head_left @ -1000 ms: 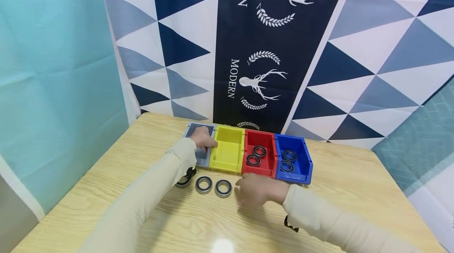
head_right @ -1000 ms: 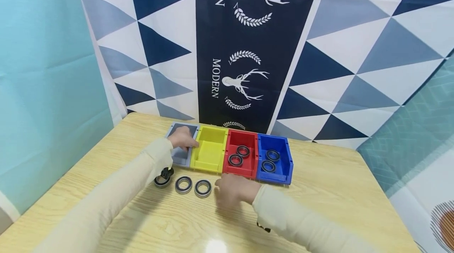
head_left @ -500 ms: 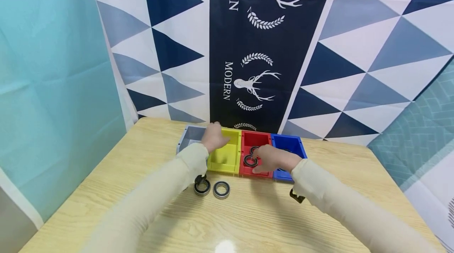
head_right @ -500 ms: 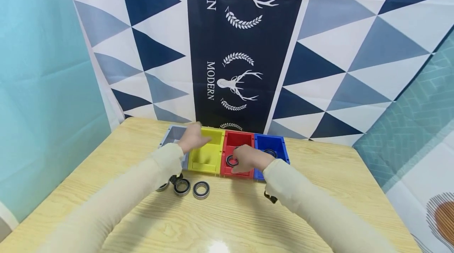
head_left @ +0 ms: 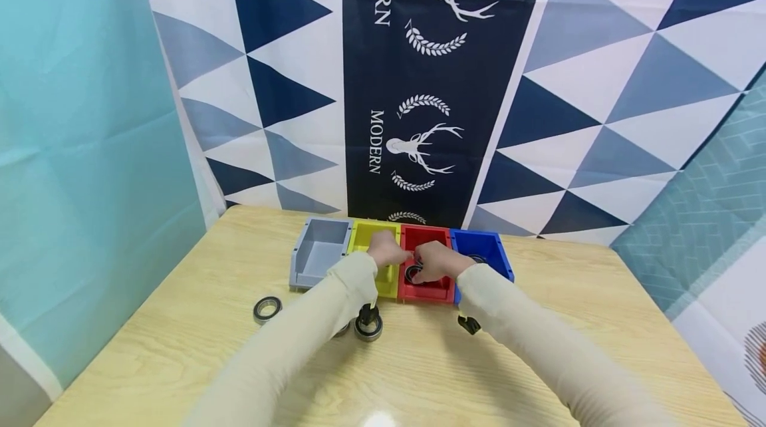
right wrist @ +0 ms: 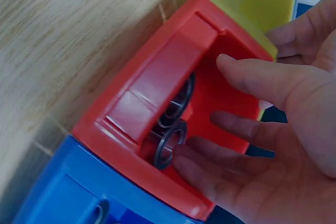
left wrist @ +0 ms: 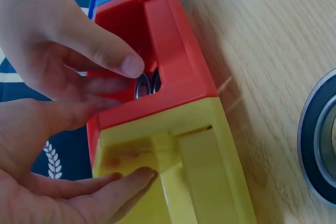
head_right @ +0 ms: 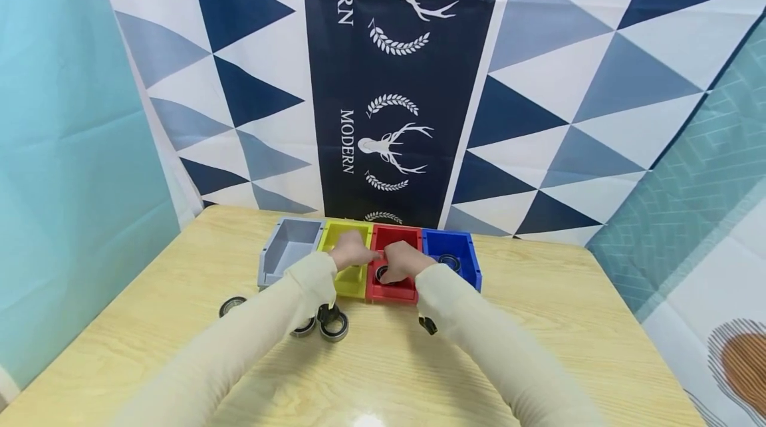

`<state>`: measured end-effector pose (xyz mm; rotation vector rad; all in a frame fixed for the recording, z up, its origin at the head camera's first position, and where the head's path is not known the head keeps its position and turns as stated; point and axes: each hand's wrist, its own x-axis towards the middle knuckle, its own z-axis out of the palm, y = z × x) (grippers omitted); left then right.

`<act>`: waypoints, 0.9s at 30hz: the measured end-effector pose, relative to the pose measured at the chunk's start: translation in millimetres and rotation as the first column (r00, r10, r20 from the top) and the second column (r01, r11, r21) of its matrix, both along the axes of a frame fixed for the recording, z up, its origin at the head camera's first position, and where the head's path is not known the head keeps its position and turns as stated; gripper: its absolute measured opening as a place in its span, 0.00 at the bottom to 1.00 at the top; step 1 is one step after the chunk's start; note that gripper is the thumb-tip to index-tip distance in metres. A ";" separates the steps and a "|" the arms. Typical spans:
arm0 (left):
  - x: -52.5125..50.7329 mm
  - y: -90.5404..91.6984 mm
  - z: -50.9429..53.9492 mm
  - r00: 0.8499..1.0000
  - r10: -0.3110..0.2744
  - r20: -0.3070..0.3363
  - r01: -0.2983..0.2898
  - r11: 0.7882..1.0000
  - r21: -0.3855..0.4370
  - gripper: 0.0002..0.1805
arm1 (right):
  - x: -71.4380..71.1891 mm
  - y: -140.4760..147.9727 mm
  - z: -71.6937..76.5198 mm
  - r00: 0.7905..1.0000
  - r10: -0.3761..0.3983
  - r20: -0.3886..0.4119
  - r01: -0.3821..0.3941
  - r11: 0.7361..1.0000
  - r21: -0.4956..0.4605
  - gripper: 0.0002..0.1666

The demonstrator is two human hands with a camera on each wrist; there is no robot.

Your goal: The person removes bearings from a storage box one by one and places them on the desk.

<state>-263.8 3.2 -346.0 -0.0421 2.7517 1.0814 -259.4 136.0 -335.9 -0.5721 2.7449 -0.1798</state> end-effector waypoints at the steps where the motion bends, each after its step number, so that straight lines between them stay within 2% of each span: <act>1: -0.7 -0.3 -1.9 1.000 0.006 0.010 -0.007 1.000 0.003 0.14 | -1.0 -1.0 -2.7 1.000 -0.012 0.007 0.012 1.000 -0.001 0.23; 4: -1.9 -1.3 -5.7 0.999 0.025 0.031 -0.026 0.999 0.033 0.14 | -4.1 -3.0 -9.9 0.999 -0.036 0.019 0.036 0.999 -0.009 0.24; 10: -2.5 -3.1 -6.5 0.999 0.012 0.043 -0.015 0.998 0.057 0.13 | -9.2 -5.6 -17.2 0.998 -0.053 0.016 0.053 0.998 -0.013 0.23; 17: -0.9 -1.0 1.8 0.999 -0.033 0.018 0.034 0.999 -0.015 0.12 | -14.3 -11.0 -18.9 0.998 -0.053 0.020 0.053 0.999 -0.007 0.23; 23: -2.7 1.2 -0.5 0.999 -0.047 0.013 0.048 0.998 -0.046 0.10 | -17.0 -12.9 -25.5 0.999 -0.031 -0.020 0.032 0.999 0.017 0.18; 27: -2.7 2.1 -0.2 0.999 -0.050 0.005 0.050 0.997 -0.053 0.10 | -17.3 -12.4 -29.3 0.998 -0.039 -0.044 0.040 0.999 0.009 0.24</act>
